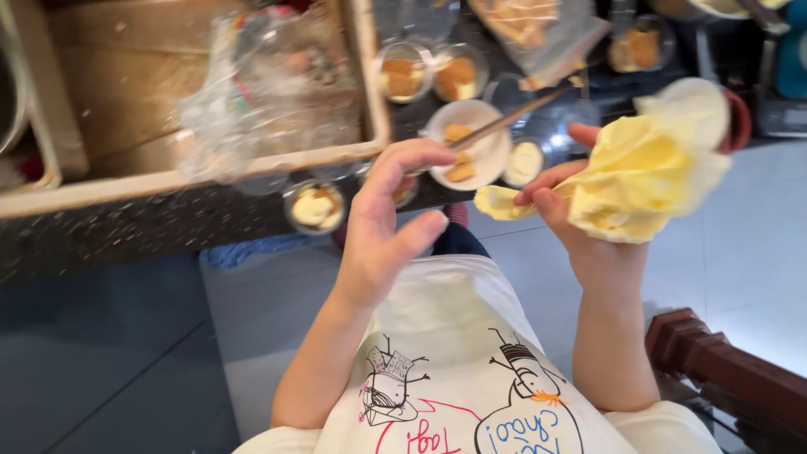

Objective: The person dips ladyfinger biscuits into a bowl of coffee using chopsticks and places them into small glass cups. They then cut open a piping bag of cream, squeeze mascarpone cream onto the layered cups, and use a spatula to spread and add cream over the desserts.

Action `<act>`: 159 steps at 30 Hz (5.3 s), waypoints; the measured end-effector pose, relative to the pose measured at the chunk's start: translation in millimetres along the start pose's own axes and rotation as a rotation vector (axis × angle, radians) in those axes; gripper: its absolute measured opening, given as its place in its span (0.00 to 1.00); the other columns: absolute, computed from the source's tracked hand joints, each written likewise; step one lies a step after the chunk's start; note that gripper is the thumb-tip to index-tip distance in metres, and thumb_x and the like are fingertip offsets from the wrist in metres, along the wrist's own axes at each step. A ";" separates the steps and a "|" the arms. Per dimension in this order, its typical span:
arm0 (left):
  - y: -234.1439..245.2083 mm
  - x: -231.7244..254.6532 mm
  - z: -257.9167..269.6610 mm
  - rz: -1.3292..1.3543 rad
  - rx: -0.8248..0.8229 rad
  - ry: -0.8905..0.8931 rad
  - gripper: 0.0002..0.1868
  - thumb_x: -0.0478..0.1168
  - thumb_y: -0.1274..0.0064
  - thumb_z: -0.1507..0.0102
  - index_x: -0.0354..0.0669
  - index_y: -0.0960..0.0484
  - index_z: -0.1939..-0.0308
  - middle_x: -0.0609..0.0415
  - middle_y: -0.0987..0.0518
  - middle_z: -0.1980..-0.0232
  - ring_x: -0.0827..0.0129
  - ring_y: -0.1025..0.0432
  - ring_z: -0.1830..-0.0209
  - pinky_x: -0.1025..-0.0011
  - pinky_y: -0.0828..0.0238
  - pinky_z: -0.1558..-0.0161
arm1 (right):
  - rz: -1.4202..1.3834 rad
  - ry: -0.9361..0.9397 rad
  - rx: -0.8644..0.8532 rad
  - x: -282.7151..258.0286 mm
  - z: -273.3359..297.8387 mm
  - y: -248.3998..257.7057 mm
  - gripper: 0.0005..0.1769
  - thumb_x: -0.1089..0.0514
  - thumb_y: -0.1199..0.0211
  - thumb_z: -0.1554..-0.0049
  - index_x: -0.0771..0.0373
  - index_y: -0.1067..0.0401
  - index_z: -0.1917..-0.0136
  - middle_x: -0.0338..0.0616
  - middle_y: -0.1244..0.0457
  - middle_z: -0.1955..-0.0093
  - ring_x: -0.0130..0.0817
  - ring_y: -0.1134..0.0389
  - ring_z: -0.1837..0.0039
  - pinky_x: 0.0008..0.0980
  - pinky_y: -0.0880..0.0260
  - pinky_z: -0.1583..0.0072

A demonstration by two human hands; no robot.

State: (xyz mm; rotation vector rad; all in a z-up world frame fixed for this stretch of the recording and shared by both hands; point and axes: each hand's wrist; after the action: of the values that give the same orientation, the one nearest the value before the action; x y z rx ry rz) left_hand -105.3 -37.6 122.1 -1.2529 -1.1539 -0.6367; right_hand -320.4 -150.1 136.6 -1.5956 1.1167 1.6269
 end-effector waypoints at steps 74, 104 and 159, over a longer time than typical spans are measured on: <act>-212.8 -151.5 -140.5 0.485 0.079 0.171 0.10 0.25 0.47 0.38 0.35 0.16 0.54 0.45 0.40 0.20 0.44 0.49 0.13 0.50 0.49 0.17 | -0.262 -0.333 -0.083 135.0 -104.0 348.4 0.07 0.69 0.47 0.36 0.72 0.28 0.47 0.45 0.31 0.52 0.29 0.29 0.52 0.30 0.27 0.46; -246.5 -162.4 -152.0 0.072 0.119 0.130 0.07 0.23 0.54 0.37 0.31 0.24 0.57 0.45 0.33 0.26 0.69 0.23 0.45 0.70 0.23 0.42 | 0.484 0.077 -0.265 74.4 -121.7 316.5 0.21 0.60 0.24 0.54 0.64 0.25 0.47 0.43 0.34 0.49 0.36 0.33 0.44 0.32 0.32 0.45; -288.2 -163.5 -131.3 -1.072 0.450 0.120 0.15 0.43 0.33 0.46 0.42 0.25 0.68 0.50 0.34 0.51 0.59 0.30 0.55 0.63 0.28 0.61 | -0.853 -0.434 -0.114 181.1 -70.4 312.9 0.05 0.66 0.39 0.42 0.70 0.28 0.51 0.48 0.32 0.45 0.36 0.32 0.43 0.36 0.32 0.38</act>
State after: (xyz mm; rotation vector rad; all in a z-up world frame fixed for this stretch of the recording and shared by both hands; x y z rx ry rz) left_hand -375.2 -268.9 97.3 -0.1295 -1.7206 -1.1184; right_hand -576.5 -384.0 12.6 -1.3920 0.0721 1.3350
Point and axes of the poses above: each hand's wrist, its own z-axis away from the middle knuckle, its own y-axis out of the back of the hand, x = y × z
